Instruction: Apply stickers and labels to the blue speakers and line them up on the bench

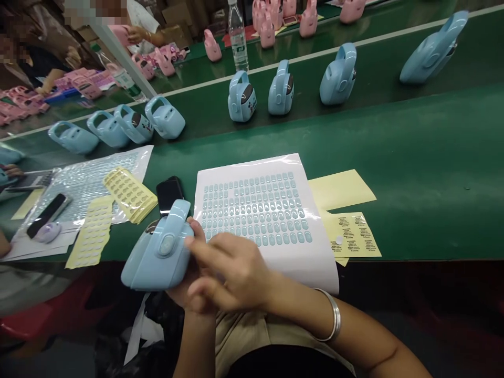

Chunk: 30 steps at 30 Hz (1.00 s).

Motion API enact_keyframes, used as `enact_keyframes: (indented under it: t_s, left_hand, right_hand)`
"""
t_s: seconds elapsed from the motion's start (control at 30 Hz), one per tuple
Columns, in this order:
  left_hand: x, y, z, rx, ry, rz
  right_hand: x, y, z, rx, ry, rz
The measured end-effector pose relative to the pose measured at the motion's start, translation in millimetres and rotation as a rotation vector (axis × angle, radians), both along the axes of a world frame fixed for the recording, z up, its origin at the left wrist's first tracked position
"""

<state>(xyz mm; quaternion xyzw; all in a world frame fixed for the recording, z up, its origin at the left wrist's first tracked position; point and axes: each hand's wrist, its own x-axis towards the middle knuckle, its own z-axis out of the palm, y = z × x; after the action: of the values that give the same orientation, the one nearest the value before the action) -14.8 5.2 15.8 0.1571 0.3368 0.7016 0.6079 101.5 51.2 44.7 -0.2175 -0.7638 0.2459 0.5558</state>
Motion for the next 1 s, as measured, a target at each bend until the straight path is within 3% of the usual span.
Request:
enact_keyframes:
  t_s: [0.1, 0.2, 0.33, 0.43, 0.5, 0.67, 0.77, 1.0]
  left_hand:
    - [6.1, 6.5, 12.1, 0.042, -0.032, 0.172]
    - [19.2, 11.1, 27.7, 0.086, 0.101, 0.312]
    - [32.4, 13.5, 35.5, 0.035, 0.21, 0.14]
    - [42.6, 18.9, 30.0, 0.046, 0.195, 0.082]
    - [52.6, 24.0, 26.3, 0.037, 0.122, 0.034]
    - [79.7, 40.0, 15.7, -0.009, 0.0, -0.11]
    - [89.2, 47.7, 8.5, -0.115, -0.003, -0.113]
    - [80.8, 50.9, 8.4, -0.135, 0.086, -0.061]
  right_hand:
    - [18.8, 16.9, 6.3, -0.34, 0.041, 0.039]
    - [45.8, 33.4, 7.7, -0.414, -0.035, 0.012]
    - [110.0, 38.7, -5.2, -0.42, -0.202, -0.321]
    - [161.5, 21.9, -19.5, -0.458, -0.358, -0.642]
    - [182.8, 6.9, -28.5, -0.431, -0.486, -0.736]
    - [187.5, -8.8, -41.8, -0.369, -0.665, -0.671]
    - [180.7, -3.3, -42.1, -0.358, -0.701, -0.667]
    - [181.0, 10.0, -27.4, -0.621, -0.658, -0.576]
